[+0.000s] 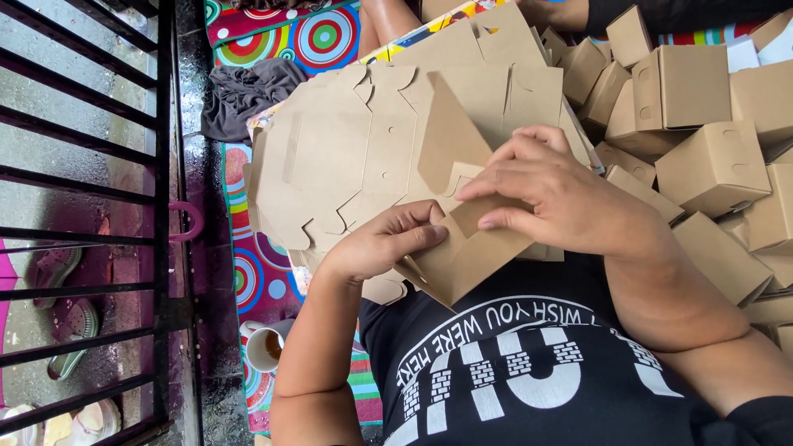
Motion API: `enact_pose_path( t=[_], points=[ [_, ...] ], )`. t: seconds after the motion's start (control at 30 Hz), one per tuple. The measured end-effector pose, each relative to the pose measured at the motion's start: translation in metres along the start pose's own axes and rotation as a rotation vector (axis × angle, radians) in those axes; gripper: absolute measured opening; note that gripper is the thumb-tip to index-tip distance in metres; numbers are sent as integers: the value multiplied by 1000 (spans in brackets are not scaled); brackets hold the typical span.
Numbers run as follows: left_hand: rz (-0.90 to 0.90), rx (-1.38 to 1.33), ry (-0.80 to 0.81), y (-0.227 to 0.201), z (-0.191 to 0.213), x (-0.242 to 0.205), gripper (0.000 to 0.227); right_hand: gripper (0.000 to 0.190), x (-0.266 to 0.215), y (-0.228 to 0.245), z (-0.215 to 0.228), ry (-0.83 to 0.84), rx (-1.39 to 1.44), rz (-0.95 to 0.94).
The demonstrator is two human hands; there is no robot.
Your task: Folding flat cardboard templates into small rectangular boxes by hand.
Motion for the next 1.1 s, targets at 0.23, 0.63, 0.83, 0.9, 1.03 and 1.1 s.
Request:
enact_pose_path(
  t=[0.23, 0.63, 0.83, 0.9, 1.03, 1.1],
  points=[
    [91, -29, -116, 1, 0, -6, 12, 98, -23, -13, -5, 259, -79, 33],
    [-672, 416, -669, 2, -47, -34, 23, 98, -17, -1, 0, 144, -144, 18],
    [-469, 706, -873, -16, -49, -30, 31, 88, -13, 3, 1, 152, -91, 41],
    [-382, 778, -823, -23, -51, -29, 38, 85, -14, 5, 2, 156, -48, 14],
    [-412, 991, -748, -38, -55, -26, 43, 85, -16, 6, 0, 153, -41, 24],
    [-441, 1040, -510, -41, -58, -23, 41, 90, -16, 8, 0, 158, 18, 47]
  ],
)
Point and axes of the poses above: each hand's wrist, its own x-axis towards the middle knuckle, its own z-axis out of the back of the hand, y = z × x, the point moved 3 cm from there along x, towards the middle knuckle
